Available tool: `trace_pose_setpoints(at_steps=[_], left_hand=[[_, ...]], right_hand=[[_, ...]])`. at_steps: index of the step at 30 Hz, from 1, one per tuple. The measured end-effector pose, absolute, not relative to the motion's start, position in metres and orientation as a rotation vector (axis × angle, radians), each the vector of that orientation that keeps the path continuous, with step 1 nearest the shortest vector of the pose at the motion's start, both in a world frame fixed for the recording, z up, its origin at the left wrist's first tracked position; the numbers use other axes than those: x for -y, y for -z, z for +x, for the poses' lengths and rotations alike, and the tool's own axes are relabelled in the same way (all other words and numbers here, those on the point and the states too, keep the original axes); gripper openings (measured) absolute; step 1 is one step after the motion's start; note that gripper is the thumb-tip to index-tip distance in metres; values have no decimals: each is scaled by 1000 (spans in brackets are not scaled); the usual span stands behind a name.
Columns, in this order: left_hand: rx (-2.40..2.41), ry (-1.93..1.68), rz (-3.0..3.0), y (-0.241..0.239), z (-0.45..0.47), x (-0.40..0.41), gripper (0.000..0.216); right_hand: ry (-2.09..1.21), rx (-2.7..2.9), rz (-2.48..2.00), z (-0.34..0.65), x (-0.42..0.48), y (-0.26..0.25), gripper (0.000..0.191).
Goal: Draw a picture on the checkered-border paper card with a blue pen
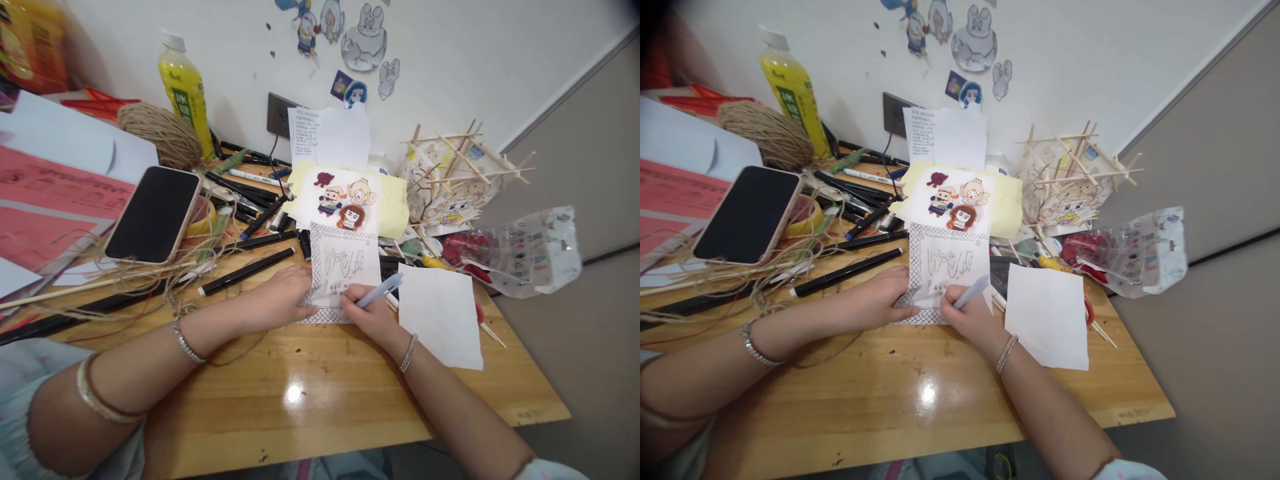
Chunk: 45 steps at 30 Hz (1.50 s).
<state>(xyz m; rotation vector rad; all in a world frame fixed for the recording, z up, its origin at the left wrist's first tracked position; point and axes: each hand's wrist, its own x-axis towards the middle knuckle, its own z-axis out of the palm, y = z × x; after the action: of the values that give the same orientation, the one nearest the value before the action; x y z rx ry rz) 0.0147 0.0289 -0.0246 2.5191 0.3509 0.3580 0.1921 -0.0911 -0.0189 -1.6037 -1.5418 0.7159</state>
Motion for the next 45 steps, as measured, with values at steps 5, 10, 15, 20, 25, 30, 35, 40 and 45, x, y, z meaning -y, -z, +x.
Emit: trace_pose_setpoints(at_steps=[5, 10, 15, 20, 25, 30, 35, 40, 45], left_hand=[[-332, -375, 2522, 24, 15, -29, 27], [-321, -398, 2524, 24, 14, -29, 27], [-337, -370, 2530, 21, 14, -28, 27], [-352, -337, 2556, 20, 15, -27, 26], [-357, -335, 2558, 19, 15, -27, 27], [-391, -296, 2586, 18, 15, -26, 27], [-369, -332, 2554, 19, 15, -26, 27], [-348, -358, 2526, 20, 14, -27, 26], [-317, -373, 2519, 22, 14, -28, 26]], right_hand=[[-718, 1560, -1593, 191, 91, 18, 34], [-733, 1559, -1587, 192, 92, 18, 34], [-745, 1574, -1545, 194, 92, 20, 32], [-741, 1603, -1550, 193, 92, 19, 32], [-720, 1553, -1554, 193, 92, 20, 32], [-700, 1604, -1561, 193, 92, 20, 33], [-743, 1628, -1558, 192, 92, 20, 33], [-720, 1551, -1571, 194, 92, 21, 32], [-777, 1592, -1543, 194, 91, 19, 30]])
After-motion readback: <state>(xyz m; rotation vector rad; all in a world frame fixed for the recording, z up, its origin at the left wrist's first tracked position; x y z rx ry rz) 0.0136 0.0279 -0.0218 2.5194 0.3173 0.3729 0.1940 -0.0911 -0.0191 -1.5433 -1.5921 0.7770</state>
